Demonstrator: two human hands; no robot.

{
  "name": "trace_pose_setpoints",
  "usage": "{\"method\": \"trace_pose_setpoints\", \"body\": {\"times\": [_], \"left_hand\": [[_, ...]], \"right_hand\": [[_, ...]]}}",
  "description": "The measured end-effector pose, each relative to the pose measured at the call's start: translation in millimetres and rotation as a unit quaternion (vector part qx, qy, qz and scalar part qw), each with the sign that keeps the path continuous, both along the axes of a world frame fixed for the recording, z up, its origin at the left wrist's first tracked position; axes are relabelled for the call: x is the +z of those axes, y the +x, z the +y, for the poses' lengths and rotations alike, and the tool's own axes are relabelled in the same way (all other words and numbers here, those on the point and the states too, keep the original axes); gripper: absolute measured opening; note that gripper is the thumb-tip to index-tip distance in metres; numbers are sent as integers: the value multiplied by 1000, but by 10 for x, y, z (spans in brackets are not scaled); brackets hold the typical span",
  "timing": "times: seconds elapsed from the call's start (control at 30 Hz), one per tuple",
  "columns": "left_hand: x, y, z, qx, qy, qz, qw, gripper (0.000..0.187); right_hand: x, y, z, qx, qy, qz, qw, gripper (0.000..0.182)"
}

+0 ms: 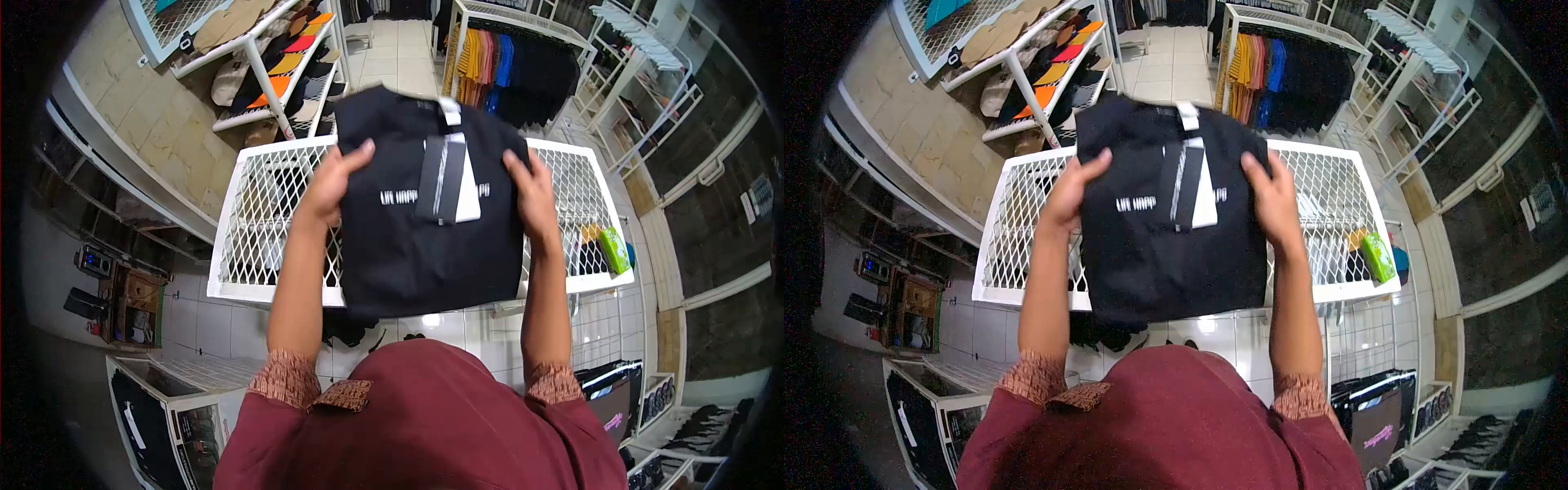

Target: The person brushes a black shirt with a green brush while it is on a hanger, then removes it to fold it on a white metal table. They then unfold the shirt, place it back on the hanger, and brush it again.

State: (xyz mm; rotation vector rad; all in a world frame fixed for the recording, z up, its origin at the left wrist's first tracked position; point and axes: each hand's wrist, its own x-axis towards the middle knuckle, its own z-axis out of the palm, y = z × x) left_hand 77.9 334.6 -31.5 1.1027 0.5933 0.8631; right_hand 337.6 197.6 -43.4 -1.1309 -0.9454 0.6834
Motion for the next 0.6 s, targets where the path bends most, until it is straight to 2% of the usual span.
{"method": "trace_pose_setpoints", "body": {"times": [0.07,0.13,0.2,0.23,0.27,0.3,0.33,0.37,0.4,0.43,0.47,0.57,0.6], "left_hand": [[104,61,398,-10,49,29,998,48],[15,152,840,-17,68,57,996,50],[-391,218,1225,21,167,264,950,69],[-689,196,1285,55,209,371,903,93],[-790,97,1112,35,192,427,883,110],[-894,-26,886,14,204,424,882,114],[-868,-125,533,23,222,418,881,109],[-806,-271,183,8,220,356,908,107],[-623,-447,-158,-39,140,418,897,101],[-584,-567,-481,-26,155,363,918,97],[-680,-665,-703,23,232,322,918,96],[-572,-876,-1107,9,269,310,912,102],[-589,-887,-1127,5,271,311,911,102]], "right_hand": [[147,207,311,8,5,-30,1000,44],[19,431,636,25,-8,-24,999,49],[-264,556,874,-117,-171,-152,966,68],[-656,836,949,-67,-237,-218,944,87],[-688,782,758,12,-257,-230,938,95],[-603,564,448,-3,-326,-205,923,100],[-826,553,240,-10,-286,-223,932,101],[-914,490,-9,-22,-287,-211,934,98],[-712,287,-305,18,-326,-105,939,89],[-580,105,-562,26,-316,-29,948,78],[-559,24,-764,28,-262,-32,964,73],[-688,-26,-1050,62,-141,-81,985,93],[-686,-32,-1055,56,-119,-150,980,100]]}}
